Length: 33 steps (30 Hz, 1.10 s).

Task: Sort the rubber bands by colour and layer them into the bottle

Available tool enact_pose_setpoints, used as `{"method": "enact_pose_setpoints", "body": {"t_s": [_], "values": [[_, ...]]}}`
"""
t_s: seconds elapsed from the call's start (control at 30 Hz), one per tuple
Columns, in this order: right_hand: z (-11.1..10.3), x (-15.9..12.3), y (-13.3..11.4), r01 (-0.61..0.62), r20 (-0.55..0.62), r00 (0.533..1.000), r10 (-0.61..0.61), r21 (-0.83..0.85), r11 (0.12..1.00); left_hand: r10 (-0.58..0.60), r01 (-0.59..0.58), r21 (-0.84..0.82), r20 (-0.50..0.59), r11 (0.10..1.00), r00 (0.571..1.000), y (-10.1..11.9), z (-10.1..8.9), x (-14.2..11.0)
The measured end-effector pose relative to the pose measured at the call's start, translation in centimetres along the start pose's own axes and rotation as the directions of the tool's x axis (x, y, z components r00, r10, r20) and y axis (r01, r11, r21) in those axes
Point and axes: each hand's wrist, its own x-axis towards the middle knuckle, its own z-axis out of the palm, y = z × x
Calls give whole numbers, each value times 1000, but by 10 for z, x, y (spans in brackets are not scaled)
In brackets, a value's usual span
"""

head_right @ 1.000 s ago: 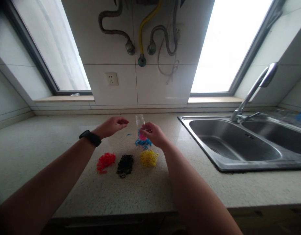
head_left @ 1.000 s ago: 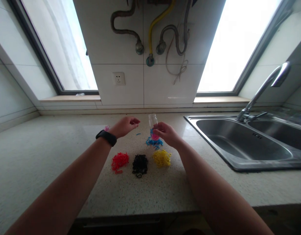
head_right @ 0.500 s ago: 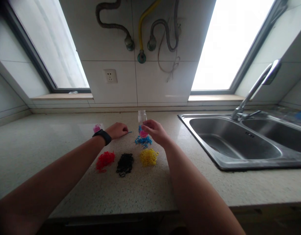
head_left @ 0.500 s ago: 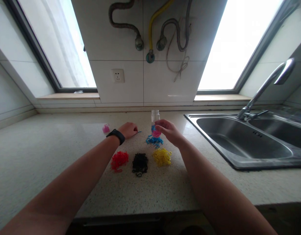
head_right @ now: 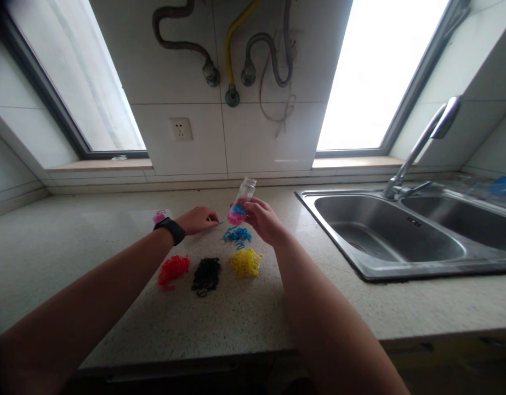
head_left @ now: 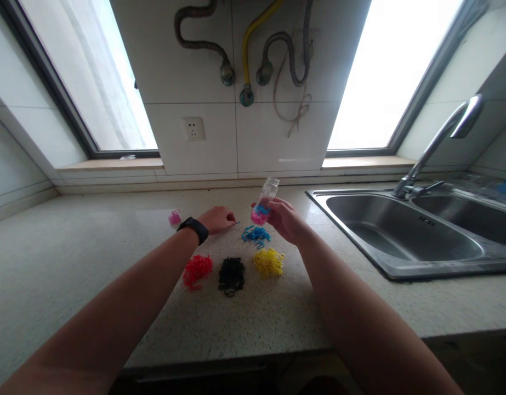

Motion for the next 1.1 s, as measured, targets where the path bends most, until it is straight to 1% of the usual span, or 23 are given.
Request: {"method": "enact_pose_setpoints", "body": {"t_s": [0.13, 0.3, 0.37, 0.5, 0.63, 0.77, 0.93, 1.1], "values": [[0, 1, 1, -24, -23, 999, 23, -26, 999, 83, -78, -63, 72, 995, 994, 10, -4, 0], [-1, 3, 0, 19, -78, 997, -19, -1, 1000, 215, -189, -172, 146, 967, 966, 20, -3, 1], [-3, 3, 1, 26, -79, 997, -24, 14, 1000, 242, -210, -188, 170, 959, 955, 22, -1, 2], [-6, 4, 3, 22, -65, 998, -20, 17, 1000, 231, -196, -186, 192, 963, 954, 25, 1, 5], [-5, 4, 4, 14, -81, 997, -14, -3, 1000, 231, -190, -204, 200, 960, 952, 26, 3, 8], [-4, 3, 2, 4, -84, 996, -6, -27, 1000, 249, -210, -199, 200, 957, 948, 29, 5, 12], [-4, 3, 2, 7, -86, 996, -11, -46, 999, 300, -267, -186, 185, 946, 936, 34, 7, 17], [-5, 4, 3, 3, -89, 996, -7, -40, 999, 301, -269, -192, 162, 944, 940, 37, 9, 17]]}}
